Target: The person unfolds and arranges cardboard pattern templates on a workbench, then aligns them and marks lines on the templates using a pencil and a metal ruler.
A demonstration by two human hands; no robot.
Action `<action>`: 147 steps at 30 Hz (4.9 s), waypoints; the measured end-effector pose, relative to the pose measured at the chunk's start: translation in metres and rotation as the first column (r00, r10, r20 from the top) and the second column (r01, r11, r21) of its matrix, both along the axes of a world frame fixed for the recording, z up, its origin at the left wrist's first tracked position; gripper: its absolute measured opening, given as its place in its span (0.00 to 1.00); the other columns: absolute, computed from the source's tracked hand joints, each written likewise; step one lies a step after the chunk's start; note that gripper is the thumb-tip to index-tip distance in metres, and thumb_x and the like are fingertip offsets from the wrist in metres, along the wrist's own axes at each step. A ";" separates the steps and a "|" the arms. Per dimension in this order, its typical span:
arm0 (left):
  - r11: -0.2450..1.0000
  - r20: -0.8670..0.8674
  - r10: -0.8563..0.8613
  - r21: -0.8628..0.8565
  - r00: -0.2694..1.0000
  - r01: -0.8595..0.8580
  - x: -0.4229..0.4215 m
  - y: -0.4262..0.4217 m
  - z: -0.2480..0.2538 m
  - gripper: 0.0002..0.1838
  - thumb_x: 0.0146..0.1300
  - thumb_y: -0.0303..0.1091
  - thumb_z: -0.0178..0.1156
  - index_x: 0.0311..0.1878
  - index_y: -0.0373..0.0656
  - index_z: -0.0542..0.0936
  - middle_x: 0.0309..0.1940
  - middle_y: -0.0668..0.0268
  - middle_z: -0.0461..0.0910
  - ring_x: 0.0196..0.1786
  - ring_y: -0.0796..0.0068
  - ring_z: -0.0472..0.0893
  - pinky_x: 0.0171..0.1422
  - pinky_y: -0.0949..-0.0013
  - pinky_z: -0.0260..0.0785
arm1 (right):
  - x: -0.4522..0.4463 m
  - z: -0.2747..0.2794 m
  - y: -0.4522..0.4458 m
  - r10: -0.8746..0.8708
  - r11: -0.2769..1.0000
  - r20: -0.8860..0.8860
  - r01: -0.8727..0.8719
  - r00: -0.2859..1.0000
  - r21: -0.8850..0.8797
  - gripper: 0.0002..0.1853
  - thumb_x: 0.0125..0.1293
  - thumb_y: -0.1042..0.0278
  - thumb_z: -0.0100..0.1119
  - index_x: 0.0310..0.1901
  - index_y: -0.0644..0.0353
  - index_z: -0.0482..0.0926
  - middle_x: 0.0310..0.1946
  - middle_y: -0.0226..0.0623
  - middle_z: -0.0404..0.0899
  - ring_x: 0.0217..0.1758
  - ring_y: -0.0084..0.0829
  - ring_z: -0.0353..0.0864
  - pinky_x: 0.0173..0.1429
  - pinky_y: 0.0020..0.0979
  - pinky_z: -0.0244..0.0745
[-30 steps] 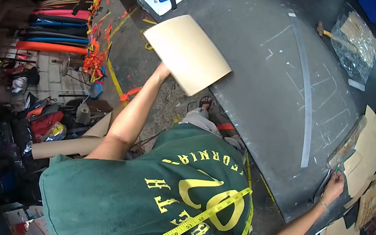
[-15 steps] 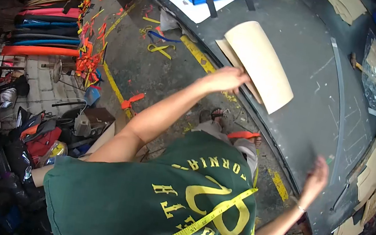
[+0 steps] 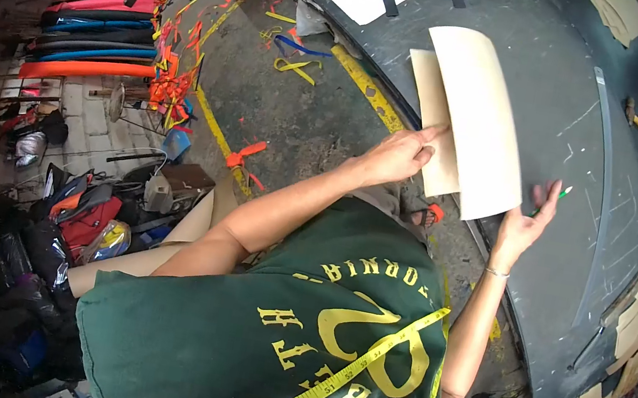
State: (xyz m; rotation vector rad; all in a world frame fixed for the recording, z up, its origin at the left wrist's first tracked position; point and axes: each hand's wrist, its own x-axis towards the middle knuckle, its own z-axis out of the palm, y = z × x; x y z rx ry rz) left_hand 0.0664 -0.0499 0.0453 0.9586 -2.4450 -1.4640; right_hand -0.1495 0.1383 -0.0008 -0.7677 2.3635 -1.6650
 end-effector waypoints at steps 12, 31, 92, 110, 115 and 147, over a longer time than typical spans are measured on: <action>1.000 -0.108 0.013 -0.005 0.994 -0.014 0.044 -0.145 -0.027 0.31 0.76 0.33 0.58 0.78 0.38 0.65 0.33 0.44 0.84 0.37 0.43 0.86 0.46 0.49 0.77 | 0.018 0.035 -0.152 -0.055 0.998 0.091 0.053 0.994 0.032 0.17 0.80 0.71 0.57 0.66 0.62 0.77 0.61 0.39 0.83 0.65 0.30 0.83 0.70 0.32 0.73; 0.934 -0.118 -0.299 0.165 0.947 0.316 0.109 -0.260 -0.044 0.45 0.78 0.36 0.58 0.85 0.38 0.41 0.30 0.42 0.84 0.30 0.45 0.86 0.40 0.48 0.83 | 0.087 0.035 -0.298 -0.379 0.917 0.512 0.388 0.771 0.095 0.21 0.75 0.52 0.69 0.63 0.52 0.81 0.57 0.22 0.83 0.51 0.18 0.79 0.45 0.22 0.69; 0.647 0.234 -0.196 -0.699 0.952 0.305 0.065 -0.360 -0.066 0.55 0.58 0.80 0.60 0.83 0.58 0.65 0.88 0.55 0.42 0.86 0.28 0.33 0.75 0.09 0.23 | 0.216 0.008 -0.316 -0.048 0.966 -0.010 0.049 0.999 0.254 0.10 0.75 0.64 0.66 0.47 0.61 0.79 0.36 0.44 0.86 0.39 0.42 0.89 0.43 0.39 0.81; 0.606 0.115 -0.240 -0.758 0.964 0.241 0.064 -0.369 -0.083 0.54 0.57 0.87 0.53 0.83 0.70 0.63 0.85 0.52 0.50 0.82 0.16 0.42 0.69 0.03 0.32 | 0.199 0.047 -0.318 -0.043 0.885 0.369 -0.136 0.929 0.446 0.15 0.79 0.57 0.56 0.52 0.61 0.79 0.37 0.49 0.85 0.42 0.47 0.86 0.47 0.40 0.80; 0.608 0.141 -0.242 -0.749 0.960 0.263 0.064 -0.364 -0.079 0.51 0.62 0.85 0.51 0.83 0.67 0.63 0.85 0.50 0.50 0.83 0.19 0.41 0.71 0.05 0.32 | 0.163 0.030 -0.344 0.000 0.957 0.323 -0.094 0.946 0.274 0.26 0.75 0.54 0.63 0.67 0.61 0.74 0.44 0.34 0.86 0.43 0.28 0.84 0.52 0.32 0.79; 0.562 0.281 -0.534 -0.588 0.798 0.582 -0.031 -0.186 -0.079 0.56 0.50 0.90 0.57 0.74 0.59 0.78 0.68 0.58 0.79 0.61 0.53 0.84 0.71 0.31 0.57 | 0.039 -0.055 -0.132 -0.092 0.724 -0.406 0.341 0.909 0.600 0.16 0.71 0.64 0.64 0.55 0.64 0.85 0.52 0.47 0.88 0.56 0.48 0.86 0.62 0.44 0.79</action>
